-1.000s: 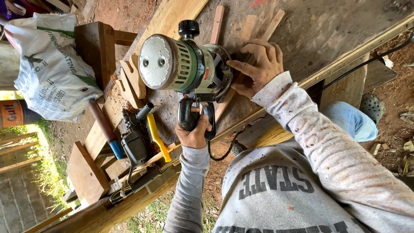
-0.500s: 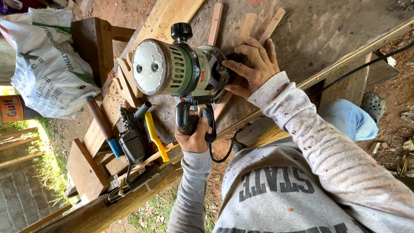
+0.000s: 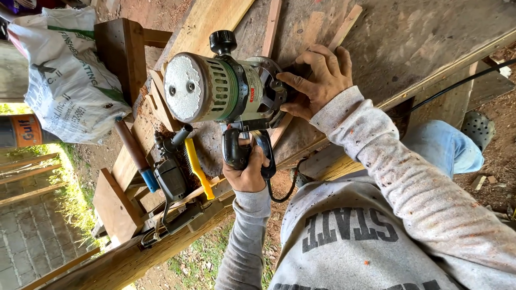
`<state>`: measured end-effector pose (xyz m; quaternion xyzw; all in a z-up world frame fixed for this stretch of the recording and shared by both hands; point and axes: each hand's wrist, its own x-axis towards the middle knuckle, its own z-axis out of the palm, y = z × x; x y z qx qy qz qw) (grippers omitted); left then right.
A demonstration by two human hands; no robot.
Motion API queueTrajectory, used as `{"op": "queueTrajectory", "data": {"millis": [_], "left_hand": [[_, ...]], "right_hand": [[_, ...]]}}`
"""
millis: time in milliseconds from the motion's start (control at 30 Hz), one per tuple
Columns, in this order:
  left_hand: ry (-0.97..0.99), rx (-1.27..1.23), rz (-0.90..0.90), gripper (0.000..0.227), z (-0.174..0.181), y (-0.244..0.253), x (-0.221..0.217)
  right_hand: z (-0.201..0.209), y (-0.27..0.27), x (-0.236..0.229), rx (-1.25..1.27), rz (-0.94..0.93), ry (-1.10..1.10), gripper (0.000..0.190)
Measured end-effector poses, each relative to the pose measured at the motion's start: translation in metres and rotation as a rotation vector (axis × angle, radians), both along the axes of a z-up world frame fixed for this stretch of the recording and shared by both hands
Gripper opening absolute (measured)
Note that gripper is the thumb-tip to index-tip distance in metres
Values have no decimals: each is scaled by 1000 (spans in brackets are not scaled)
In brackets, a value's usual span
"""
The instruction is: Use power tools like a router and angle grinder to shape and smooth small wooden furniture components.
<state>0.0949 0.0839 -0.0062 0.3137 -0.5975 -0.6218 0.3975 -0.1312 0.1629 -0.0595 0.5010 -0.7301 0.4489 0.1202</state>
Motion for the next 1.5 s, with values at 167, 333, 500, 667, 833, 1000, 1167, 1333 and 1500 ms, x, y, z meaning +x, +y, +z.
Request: {"op": "queueTrajectory", "data": {"millis": [167, 333, 500, 667, 833, 1000, 1167, 1333, 1500], "left_hand": [[24, 5, 12, 31, -2, 3, -1], [25, -23, 11, 42, -2, 3, -3], [-4, -27, 18, 35, 1, 9, -7], [12, -33, 29, 37, 6, 16, -12], [-23, -30, 90, 59, 17, 22, -21], [7, -31, 65, 52, 32, -6, -24], [-3, 13, 79, 42, 59, -41, -7], [-230, -97, 0, 45, 83, -92, 15], [-345, -294, -166, 35, 91, -132, 19]], "right_hand": [[2, 1, 0, -3, -15, 24, 58], [0, -1, 0, 9, -30, 47, 57], [-2, -1, -1, 5, -25, 58, 58], [2, 0, -1, 8, -18, 60, 58], [8, 4, -1, 27, 40, 17, 61], [11, 1, 1, 91, 14, -30, 93], [9, -3, 6, 107, -3, -22, 106], [12, -4, 5, 150, 2, 0, 103], [21, -7, 6, 186, 1, 58, 94]]}}
